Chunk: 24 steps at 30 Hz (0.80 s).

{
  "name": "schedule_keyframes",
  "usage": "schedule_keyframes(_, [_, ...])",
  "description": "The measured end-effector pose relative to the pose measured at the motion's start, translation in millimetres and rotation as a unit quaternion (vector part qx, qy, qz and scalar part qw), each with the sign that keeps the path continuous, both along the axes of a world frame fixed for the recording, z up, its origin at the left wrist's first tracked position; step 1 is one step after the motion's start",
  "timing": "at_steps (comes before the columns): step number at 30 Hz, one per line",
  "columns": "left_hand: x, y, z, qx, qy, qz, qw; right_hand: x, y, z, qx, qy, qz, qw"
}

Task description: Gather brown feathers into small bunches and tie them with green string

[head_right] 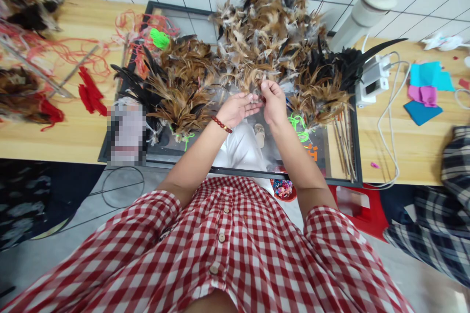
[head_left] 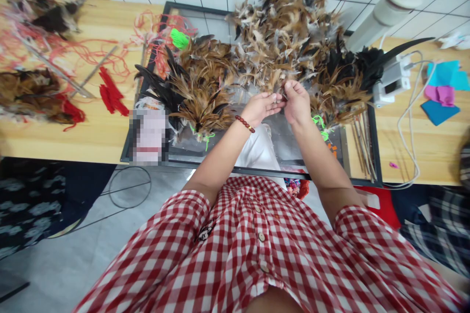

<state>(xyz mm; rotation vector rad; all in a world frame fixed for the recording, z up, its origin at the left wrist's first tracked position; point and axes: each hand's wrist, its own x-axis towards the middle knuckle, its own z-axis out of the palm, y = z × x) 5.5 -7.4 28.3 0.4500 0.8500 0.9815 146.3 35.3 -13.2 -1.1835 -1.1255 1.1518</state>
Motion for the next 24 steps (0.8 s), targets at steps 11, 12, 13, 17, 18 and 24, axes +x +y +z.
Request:
schedule_keyframes(11, [1, 3, 6.8, -0.007, 0.034, 0.086, 0.996, -7, -12, 11.3, -0.074, 0.117, 0.064, 0.988])
schedule_keyframes(12, [2, 3, 7.1, -0.005, 0.036, 0.083, 0.996, -7, -13, 11.9, -0.082, 0.116, 0.076, 0.987])
schedule_keyframes(13, [2, 3, 7.2, -0.006, 0.036, 0.078, 0.996, -7, -14, 12.5, -0.083, 0.113, 0.082, 0.987])
schedule_keyframes(17, [0, 3, 5.8, -0.033, 0.020, 0.060, 0.997, -5, -13, 14.9, -0.048, 0.108, 0.063, 0.991])
schedule_keyframes(18, [-1, 3, 4.8, -0.040, 0.019, 0.056, 0.997, -5, -12, 15.1, -0.039, 0.106, 0.055, 0.992])
schedule_keyframes(24, [-3, 3, 1.5, -0.042, 0.051, 0.017, 0.998, -6, -11, 14.5, 0.043, 0.037, 0.014, 0.998])
